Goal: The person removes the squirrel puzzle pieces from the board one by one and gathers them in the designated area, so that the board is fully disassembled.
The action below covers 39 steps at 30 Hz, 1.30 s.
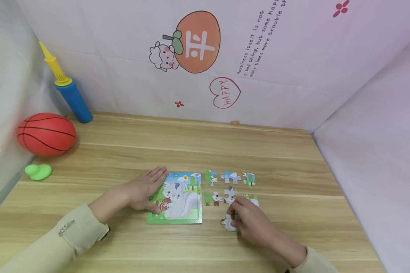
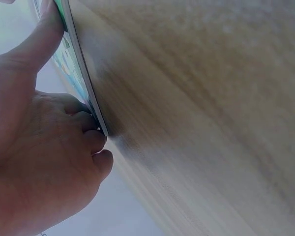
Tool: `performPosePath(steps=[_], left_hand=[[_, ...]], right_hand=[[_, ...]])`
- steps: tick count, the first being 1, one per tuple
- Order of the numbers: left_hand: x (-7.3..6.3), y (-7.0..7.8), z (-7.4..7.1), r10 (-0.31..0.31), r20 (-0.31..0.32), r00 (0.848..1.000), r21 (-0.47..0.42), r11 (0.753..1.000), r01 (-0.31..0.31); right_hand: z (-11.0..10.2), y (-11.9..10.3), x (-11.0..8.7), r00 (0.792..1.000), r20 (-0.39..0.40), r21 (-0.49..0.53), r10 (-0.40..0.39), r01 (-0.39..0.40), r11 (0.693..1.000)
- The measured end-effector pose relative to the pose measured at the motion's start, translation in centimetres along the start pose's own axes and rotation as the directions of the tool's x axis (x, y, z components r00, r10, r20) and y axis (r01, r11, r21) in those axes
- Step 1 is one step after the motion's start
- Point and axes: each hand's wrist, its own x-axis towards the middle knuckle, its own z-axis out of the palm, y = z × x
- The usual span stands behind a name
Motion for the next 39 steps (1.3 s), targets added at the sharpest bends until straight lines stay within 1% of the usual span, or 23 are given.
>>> performPosePath(steps=[8,12,17,20,23,25,28,30,31,34,37,39], left_hand=[[0.0,-0.2,0.1,0.0,0.002,1.0,0.002,1.0,0.0],[0.0,0.0,0.0,-0.018,0.001,1.0,0.006,1.0,0.018],[0.0,0.4,-0.1,-0.033,-0.007,0.999,0.036,0.999,0.033],[0.0,0.6,0.1,-0.023,-0.017,1.0,0.068,0.997,0.024],[-0.1,0.9,0.2,0.004,-0.034,0.999,0.1,0.995,0.0],[-0.2,1.1,0.2,0.025,-0.044,0.999,0.109,0.994,-0.02],[-0.4,1.3,0.1,0.041,-0.04,0.998,0.09,0.995,-0.037],[-0.6,1.3,0.0,0.05,-0.028,0.998,0.064,0.997,-0.049],[-0.6,1.2,-0.2,0.055,-0.022,0.998,0.048,0.997,-0.054],[-0.9,0.9,-0.7,0.067,-0.018,0.998,0.017,0.998,-0.067],[-1.1,0.2,-1.1,0.045,-0.017,0.999,0.012,0.999,-0.044],[-1.3,-0.2,-1.2,0.023,-0.01,1.0,0.022,0.999,-0.023]], right_hand=[[-0.1,-0.2,0.1,1.0,0.003,-0.035,-0.006,0.006,0.999],[-0.1,-0.3,0.2,1.0,0.0,-0.062,-0.011,0.011,0.998],[-0.2,-0.5,0.3,1.0,-0.007,-0.101,-0.016,0.016,0.995],[-0.4,-0.7,0.4,0.999,-0.008,-0.125,-0.034,0.033,0.992],[-0.9,-1.3,0.8,0.997,-0.031,-0.146,-0.074,0.069,0.987],[-1.3,-2.0,1.4,0.989,-0.066,-0.163,-0.134,0.122,0.979],[-1.7,-3.6,2.8,0.971,-0.112,-0.173,-0.21,0.189,0.967],[-1.7,-4.8,3.9,0.96,-0.118,-0.175,-0.253,0.23,0.957],[-1.6,-5.5,4.5,0.959,-0.108,-0.176,-0.261,0.24,0.955],[-1.2,-7.5,6.5,0.958,-0.035,-0.212,-0.284,0.271,0.939],[-0.7,-9.5,8.4,0.955,0.088,-0.269,-0.283,0.296,0.916],[-0.3,-10.7,9.4,0.947,0.16,-0.299,-0.279,0.316,0.9]])
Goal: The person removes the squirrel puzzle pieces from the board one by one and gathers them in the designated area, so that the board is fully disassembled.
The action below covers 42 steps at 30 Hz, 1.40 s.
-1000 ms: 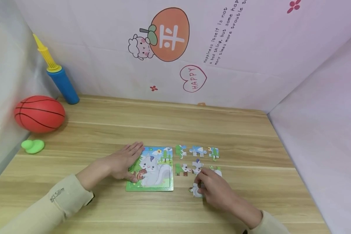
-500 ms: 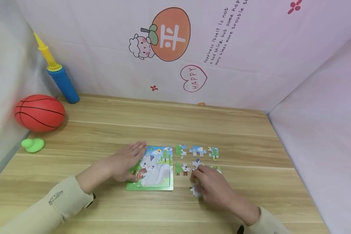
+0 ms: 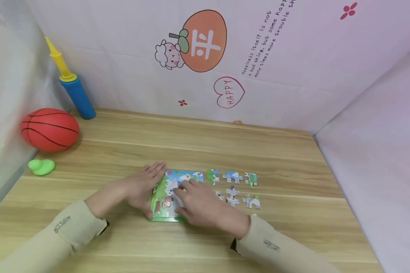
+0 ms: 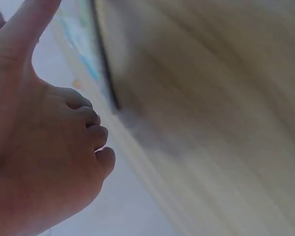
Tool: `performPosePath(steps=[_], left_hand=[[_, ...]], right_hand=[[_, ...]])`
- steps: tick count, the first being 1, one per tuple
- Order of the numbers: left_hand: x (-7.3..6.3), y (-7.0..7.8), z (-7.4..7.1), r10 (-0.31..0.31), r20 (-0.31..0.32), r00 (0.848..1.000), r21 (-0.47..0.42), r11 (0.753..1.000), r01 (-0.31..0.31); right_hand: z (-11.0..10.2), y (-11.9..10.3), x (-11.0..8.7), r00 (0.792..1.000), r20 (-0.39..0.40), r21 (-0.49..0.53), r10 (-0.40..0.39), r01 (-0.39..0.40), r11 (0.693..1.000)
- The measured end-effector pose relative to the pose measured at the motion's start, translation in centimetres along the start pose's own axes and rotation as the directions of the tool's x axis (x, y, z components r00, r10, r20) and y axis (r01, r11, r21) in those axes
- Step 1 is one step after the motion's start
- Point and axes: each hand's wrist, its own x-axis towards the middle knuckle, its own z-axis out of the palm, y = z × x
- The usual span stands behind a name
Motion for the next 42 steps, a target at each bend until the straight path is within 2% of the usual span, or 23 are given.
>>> performPosePath(steps=[3,8,13,23,32,42], left_hand=[[-0.1,-0.5,0.1,-0.02,0.011,1.0,0.008,1.0,0.02],[-0.1,-0.9,0.7,-0.025,0.02,0.999,0.004,1.0,0.025],[0.0,-0.7,0.9,-0.037,0.036,0.999,-0.003,0.999,0.037],[-0.1,-0.6,0.7,-0.061,0.037,0.997,0.013,0.998,0.06],[-0.2,-0.5,0.6,-0.057,0.034,0.998,0.019,0.998,0.057],[-0.1,-0.7,0.6,-0.072,0.042,0.997,0.022,0.997,0.071]], right_hand=[[0.5,-1.1,1.5,0.998,0.06,-0.036,-0.017,0.019,0.999],[1.9,-2.3,2.8,0.999,0.046,-0.118,-0.013,0.018,0.993],[2.7,-2.9,2.9,0.998,0.058,-0.211,0.014,-0.001,0.977],[2.9,-3.3,3.0,0.998,-0.062,-0.192,-0.001,-0.011,0.981],[2.8,-3.4,3.3,0.996,-0.089,-0.142,0.023,-0.036,0.989],[3.1,-3.9,3.1,0.984,-0.177,-0.197,0.032,-0.067,0.978]])
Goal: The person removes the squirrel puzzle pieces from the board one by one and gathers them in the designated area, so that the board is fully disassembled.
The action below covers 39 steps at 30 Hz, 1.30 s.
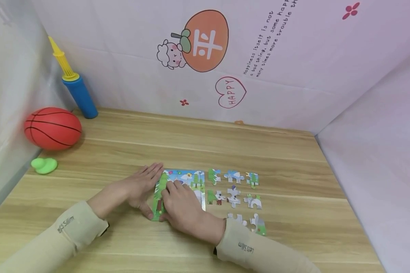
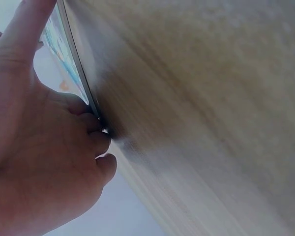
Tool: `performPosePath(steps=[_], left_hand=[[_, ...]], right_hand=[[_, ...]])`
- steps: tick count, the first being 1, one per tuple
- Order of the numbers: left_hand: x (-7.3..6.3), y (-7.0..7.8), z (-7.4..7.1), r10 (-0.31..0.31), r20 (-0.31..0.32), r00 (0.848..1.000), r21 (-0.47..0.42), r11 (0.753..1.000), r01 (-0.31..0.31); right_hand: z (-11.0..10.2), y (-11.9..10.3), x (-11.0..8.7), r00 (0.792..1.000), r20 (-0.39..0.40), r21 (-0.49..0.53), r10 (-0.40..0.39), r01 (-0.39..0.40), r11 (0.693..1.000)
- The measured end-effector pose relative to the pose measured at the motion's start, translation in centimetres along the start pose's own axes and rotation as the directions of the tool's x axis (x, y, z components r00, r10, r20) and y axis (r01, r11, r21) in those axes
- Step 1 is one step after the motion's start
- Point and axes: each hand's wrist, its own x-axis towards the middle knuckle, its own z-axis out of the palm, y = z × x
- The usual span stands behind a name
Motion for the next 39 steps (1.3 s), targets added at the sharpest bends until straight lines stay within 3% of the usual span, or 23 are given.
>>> performPosePath(steps=[6,11,15,23,30,35,39], left_hand=[[0.2,-0.1,0.2,-0.011,0.006,1.0,-0.006,1.0,0.011],[0.3,-0.2,0.3,-0.009,-0.01,1.0,-0.017,1.0,0.009],[0.1,-0.3,0.3,-0.007,-0.016,1.0,-0.033,0.999,0.006],[0.3,-0.3,0.5,-0.008,-0.015,1.0,-0.03,1.0,0.008],[0.3,-0.2,0.6,-0.01,-0.021,1.0,-0.035,0.999,0.009],[0.1,-0.1,0.4,-0.008,-0.022,1.0,-0.035,0.999,0.007],[0.2,-0.1,0.2,-0.01,-0.012,1.0,-0.024,1.0,0.009]], right_hand=[[0.0,0.0,-0.6,0.998,-0.055,0.032,0.0,0.001,1.0],[-0.5,-0.1,-0.8,0.997,-0.078,0.127,-0.026,0.036,0.991],[-0.9,-0.3,-0.8,0.998,-0.051,0.234,-0.04,0.051,0.971],[-1.5,0.4,-1.9,0.999,-0.05,0.406,-0.001,0.021,0.914],[-2.2,4.3,-5.7,0.992,-0.092,0.522,0.089,-0.028,0.853],[-2.2,7.8,-8.8,0.988,-0.019,0.618,0.156,-0.111,0.779],[-1.6,9.4,-10.7,0.986,0.063,0.669,0.154,-0.156,0.727]])
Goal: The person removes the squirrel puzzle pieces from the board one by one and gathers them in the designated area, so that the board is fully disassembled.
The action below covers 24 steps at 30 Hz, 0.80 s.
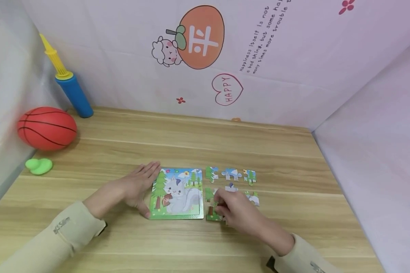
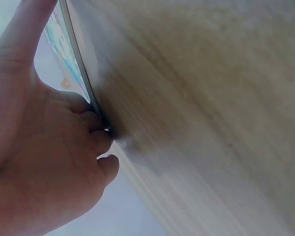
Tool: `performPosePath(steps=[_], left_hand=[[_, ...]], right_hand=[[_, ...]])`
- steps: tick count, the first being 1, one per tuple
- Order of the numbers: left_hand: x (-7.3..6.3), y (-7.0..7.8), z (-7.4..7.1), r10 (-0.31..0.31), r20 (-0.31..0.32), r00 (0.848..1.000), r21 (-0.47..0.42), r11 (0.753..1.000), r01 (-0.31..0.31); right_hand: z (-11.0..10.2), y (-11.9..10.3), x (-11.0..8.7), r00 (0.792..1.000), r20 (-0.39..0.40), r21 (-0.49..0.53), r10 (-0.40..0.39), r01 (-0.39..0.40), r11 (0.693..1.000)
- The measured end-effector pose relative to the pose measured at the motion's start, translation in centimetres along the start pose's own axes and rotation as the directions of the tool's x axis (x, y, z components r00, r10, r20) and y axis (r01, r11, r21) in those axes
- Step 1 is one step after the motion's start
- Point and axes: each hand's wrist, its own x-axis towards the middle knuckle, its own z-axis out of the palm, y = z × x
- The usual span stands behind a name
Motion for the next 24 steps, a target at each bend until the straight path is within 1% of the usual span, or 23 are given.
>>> performPosePath(steps=[2,6,8,10,13,15,24], left_hand=[[0.0,0.0,-0.1,-0.003,0.006,1.0,0.004,1.0,0.003],[-0.1,-0.1,-0.1,-0.007,0.016,1.0,0.006,1.0,0.007],[-0.1,-0.1,-0.2,-0.008,0.019,1.0,0.007,1.0,0.008],[-0.2,-0.1,-0.2,-0.007,0.02,1.0,0.008,1.0,0.007],[-0.2,-0.1,-0.2,-0.006,0.023,1.0,0.01,1.0,0.006],[-0.1,-0.1,-0.1,-0.006,0.025,1.0,0.009,1.0,0.005],[0.1,-0.2,-0.3,0.0,0.034,0.999,0.003,1.0,0.0]], right_hand=[[0.1,0.5,-0.4,0.999,0.04,0.014,0.02,-0.021,1.0],[0.7,0.9,-0.5,0.996,0.086,0.013,0.039,-0.04,0.999],[1.0,0.8,-0.2,0.996,0.078,-0.015,0.043,-0.042,0.999],[1.3,0.8,0.1,0.998,0.053,-0.077,0.047,-0.042,0.996],[1.6,0.6,0.4,0.999,0.015,-0.183,0.052,-0.048,0.982],[1.8,0.6,0.5,0.998,0.006,-0.23,0.061,-0.058,0.971],[2.1,0.8,0.6,0.996,0.021,-0.268,0.088,-0.079,0.96]])
